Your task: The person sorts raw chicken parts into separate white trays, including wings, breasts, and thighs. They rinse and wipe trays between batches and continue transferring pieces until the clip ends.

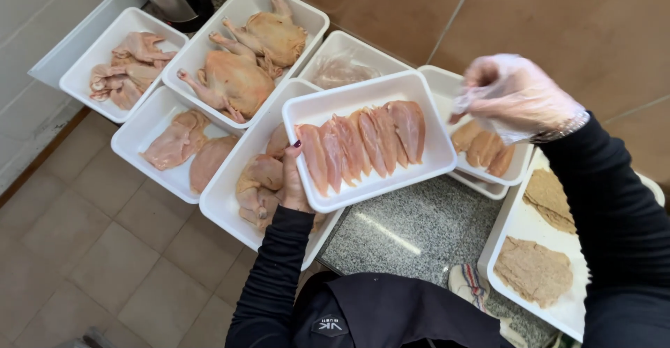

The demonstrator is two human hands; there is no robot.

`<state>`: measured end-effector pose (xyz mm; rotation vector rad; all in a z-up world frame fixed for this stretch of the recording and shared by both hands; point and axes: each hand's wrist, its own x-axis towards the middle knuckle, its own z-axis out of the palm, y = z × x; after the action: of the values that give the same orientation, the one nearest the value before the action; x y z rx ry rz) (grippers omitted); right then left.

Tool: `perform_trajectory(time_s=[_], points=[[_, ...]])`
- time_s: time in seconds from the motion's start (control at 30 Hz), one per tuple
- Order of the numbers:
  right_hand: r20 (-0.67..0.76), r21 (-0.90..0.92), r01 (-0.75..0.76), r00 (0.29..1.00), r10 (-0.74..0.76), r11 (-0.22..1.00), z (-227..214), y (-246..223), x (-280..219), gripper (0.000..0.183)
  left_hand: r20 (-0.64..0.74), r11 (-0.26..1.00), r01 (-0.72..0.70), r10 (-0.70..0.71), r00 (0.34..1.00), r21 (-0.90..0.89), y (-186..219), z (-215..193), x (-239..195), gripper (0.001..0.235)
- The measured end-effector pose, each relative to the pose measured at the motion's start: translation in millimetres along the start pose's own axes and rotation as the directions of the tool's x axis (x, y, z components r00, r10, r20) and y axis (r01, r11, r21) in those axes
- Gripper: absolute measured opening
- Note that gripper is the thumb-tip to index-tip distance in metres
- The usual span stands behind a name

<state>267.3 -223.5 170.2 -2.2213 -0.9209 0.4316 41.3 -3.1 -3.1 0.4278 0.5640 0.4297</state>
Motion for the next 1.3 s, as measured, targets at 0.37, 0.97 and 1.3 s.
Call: perform_trajectory(time_s=[0.37,0.97,1.3], points=[[0.604,-0.758,0.630,0.776,-0.183,0.169,130,25,81,0.029,0.046,0.995,0.097,-0.096,0.994,-0.019,-16,5,-3,0.066],[0.240,0.228,-0.484,0.869,0.433,0.845,44,129,-25,0.024,-0.097,0.987,-0.046,0.061,0.993,0.153,5,10,22,0.070],[0.340,-0.462,-0.309,0.804,0.488,0.831,29,65,7,0.036,-0.093,0.994,0.004,0.006,0.996,0.111,-17,-18,42,0.067]])
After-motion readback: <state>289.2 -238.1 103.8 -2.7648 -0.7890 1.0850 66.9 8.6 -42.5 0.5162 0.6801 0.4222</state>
